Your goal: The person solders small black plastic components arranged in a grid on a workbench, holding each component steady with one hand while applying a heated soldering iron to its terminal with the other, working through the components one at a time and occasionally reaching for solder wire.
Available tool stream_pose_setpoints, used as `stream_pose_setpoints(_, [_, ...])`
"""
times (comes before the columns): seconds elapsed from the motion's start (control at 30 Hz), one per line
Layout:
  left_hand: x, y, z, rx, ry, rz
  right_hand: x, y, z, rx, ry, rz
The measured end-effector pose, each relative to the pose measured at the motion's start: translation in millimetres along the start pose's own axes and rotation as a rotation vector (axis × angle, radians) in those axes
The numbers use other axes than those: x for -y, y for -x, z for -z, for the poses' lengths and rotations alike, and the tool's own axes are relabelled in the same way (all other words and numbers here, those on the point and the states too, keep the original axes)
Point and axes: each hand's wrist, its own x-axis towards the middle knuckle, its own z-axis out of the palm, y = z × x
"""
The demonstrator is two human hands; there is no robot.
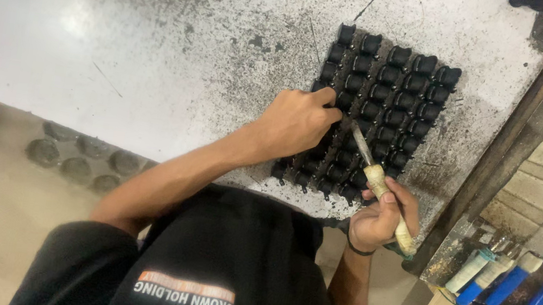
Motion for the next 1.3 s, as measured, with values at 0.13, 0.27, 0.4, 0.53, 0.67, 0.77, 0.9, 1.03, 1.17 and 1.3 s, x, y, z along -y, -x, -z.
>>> stream_pose_setpoints(0.13, [1,0,-1,-0.026,-0.01,-0.025,0,1,-1,0.0,0.022,0.002])
stream_pose_setpoints(0.27, [1,-2,-3,-0.011,-0.026,-0.02,0,2,0,0.067,0.101,0.054])
stream_pose_setpoints(0.4, [1,-2,-5,-0.011,-0.014,-0.032,1,2,-4,0.0,0.027,0.022])
stream_pose_setpoints(0.53, [2,-3,-7,0.013,-0.039,-0.035,14,-2,-8,0.164,0.207,0.168])
stream_pose_setpoints(0.67, [2,-7,-9,0.013,-0.059,-0.04,35,-16,0,0.468,0.565,0.471])
stream_pose_setpoints(0.77, [3,-7,-10,0.036,-0.058,-0.031,38,-26,5,0.511,0.498,0.426])
stream_pose_setpoints(0.9, [6,-5,-13,0.012,-0.057,-0.042,22,-25,1,0.255,0.28,0.334])
stream_pose_setpoints(1.03, [8,-5,-17,-0.007,-0.051,-0.057,12,-13,0,0.242,0.277,0.361])
stream_pose_setpoints(1.17, [7,-5,-15,-0.017,-0.05,-0.064,7,-8,4,0.289,0.357,0.35])
stream_pose_setpoints(1.3, [-4,-2,1,-0.086,-0.026,-0.099,5,-19,20,0.11,0.057,0.323])
